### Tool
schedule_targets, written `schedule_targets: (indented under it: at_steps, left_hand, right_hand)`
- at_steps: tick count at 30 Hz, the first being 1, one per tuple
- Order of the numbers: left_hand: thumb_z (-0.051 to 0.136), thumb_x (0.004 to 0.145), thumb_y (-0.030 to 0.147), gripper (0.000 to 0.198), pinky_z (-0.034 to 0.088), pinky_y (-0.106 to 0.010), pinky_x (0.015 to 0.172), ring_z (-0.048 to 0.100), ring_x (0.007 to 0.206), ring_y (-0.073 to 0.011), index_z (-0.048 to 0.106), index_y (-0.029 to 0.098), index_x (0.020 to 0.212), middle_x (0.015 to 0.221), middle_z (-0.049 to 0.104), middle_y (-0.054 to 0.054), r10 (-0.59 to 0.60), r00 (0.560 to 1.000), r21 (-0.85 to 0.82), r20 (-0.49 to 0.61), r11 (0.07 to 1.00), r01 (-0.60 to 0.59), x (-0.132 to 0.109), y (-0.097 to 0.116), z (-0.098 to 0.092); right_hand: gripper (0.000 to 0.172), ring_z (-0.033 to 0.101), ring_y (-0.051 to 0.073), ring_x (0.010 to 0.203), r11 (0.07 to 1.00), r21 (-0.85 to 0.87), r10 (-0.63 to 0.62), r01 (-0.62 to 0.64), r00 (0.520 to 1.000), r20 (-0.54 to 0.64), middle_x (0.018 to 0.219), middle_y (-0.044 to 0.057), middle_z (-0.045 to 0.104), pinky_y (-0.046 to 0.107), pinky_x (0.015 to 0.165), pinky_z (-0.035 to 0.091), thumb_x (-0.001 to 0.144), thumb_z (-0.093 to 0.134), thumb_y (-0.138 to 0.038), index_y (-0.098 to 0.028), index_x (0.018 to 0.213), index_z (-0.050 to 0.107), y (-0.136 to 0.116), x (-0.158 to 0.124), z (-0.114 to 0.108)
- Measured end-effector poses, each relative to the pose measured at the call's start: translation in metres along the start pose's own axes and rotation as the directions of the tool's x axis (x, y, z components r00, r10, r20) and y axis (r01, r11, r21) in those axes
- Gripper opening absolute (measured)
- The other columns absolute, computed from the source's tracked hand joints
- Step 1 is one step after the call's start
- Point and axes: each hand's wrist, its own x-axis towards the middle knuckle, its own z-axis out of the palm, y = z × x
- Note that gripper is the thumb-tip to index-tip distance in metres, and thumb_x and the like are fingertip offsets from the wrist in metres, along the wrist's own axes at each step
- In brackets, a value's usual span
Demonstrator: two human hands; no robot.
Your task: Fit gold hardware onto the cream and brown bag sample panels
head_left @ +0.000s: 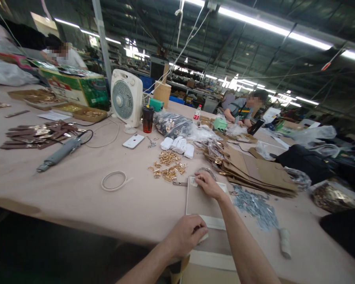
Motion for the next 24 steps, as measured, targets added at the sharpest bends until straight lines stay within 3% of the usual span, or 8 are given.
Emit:
schedule_targets:
  at_steps: [8, 12, 15, 20, 24]
  left_hand:
    - [0.062, 0.091, 0.019, 0.013, 0.043, -0.024, 0.074, 0.061, 0.078, -0.0154, 0.070, 0.017, 0.082, 0.078, 0.068, -0.003, -0.003, 1.000, -0.010, -0.013, 1.000, 0.003, 0.001, -0.001, 0.001]
    - [0.062, 0.091, 0.020, 0.012, 0.043, -0.025, 0.075, 0.061, 0.079, -0.0154, 0.071, 0.017, 0.083, 0.080, 0.069, -0.003, 0.000, 1.000, -0.004, -0.012, 1.000, 0.000, 0.001, -0.003, 0.002]
    - [0.062, 0.090, 0.019, 0.012, 0.043, -0.025, 0.074, 0.060, 0.079, -0.0155, 0.070, 0.017, 0.083, 0.079, 0.068, -0.003, -0.009, 1.000, 0.004, -0.004, 1.000, 0.009, 0.001, -0.004, 0.002]
    - [0.061, 0.091, 0.020, 0.012, 0.041, -0.024, 0.072, 0.059, 0.077, -0.0150, 0.070, 0.017, 0.083, 0.079, 0.068, -0.003, -0.021, 1.000, 0.013, -0.001, 1.000, 0.021, 0.000, -0.002, 0.000]
    - [0.060, 0.091, 0.021, 0.013, 0.042, -0.025, 0.073, 0.060, 0.079, -0.0159, 0.071, 0.017, 0.084, 0.080, 0.069, -0.003, -0.021, 1.000, 0.025, 0.011, 0.999, 0.020, -0.001, -0.001, 0.001]
  right_hand:
    - [0.026, 0.061, 0.026, 0.117, 0.999, -0.031, -0.024, 0.023, 1.000, -0.011, 0.123, 0.012, 0.068, 0.047, 0.109, 0.042, 0.098, 0.056, -0.035, -0.020, 0.083, 0.071, -0.001, 0.000, 0.006]
    - [0.016, 0.059, 0.027, 0.121, 0.997, -0.059, -0.041, 0.038, 0.998, -0.047, 0.125, 0.012, 0.066, 0.047, 0.111, 0.041, 0.092, 0.067, -0.036, -0.021, 0.093, 0.073, 0.002, -0.002, 0.009]
    - [0.019, 0.058, 0.027, 0.123, 0.995, -0.081, -0.057, 0.052, 0.997, -0.057, 0.126, 0.011, 0.066, 0.047, 0.110, 0.041, 0.087, 0.074, -0.037, -0.021, 0.098, 0.072, 0.005, -0.003, 0.011]
    - [0.033, 0.063, 0.027, 0.109, 0.992, -0.127, -0.013, 0.001, 0.996, -0.090, 0.114, 0.009, 0.070, 0.043, 0.102, 0.047, 0.085, 0.076, -0.034, -0.020, 0.113, 0.068, 0.005, -0.001, 0.012]
    - [0.019, 0.065, 0.025, 0.100, 0.982, -0.184, 0.009, -0.034, 0.990, -0.138, 0.104, 0.007, 0.074, 0.040, 0.095, 0.048, 0.087, 0.074, -0.032, -0.020, 0.102, 0.072, 0.000, 0.000, 0.015]
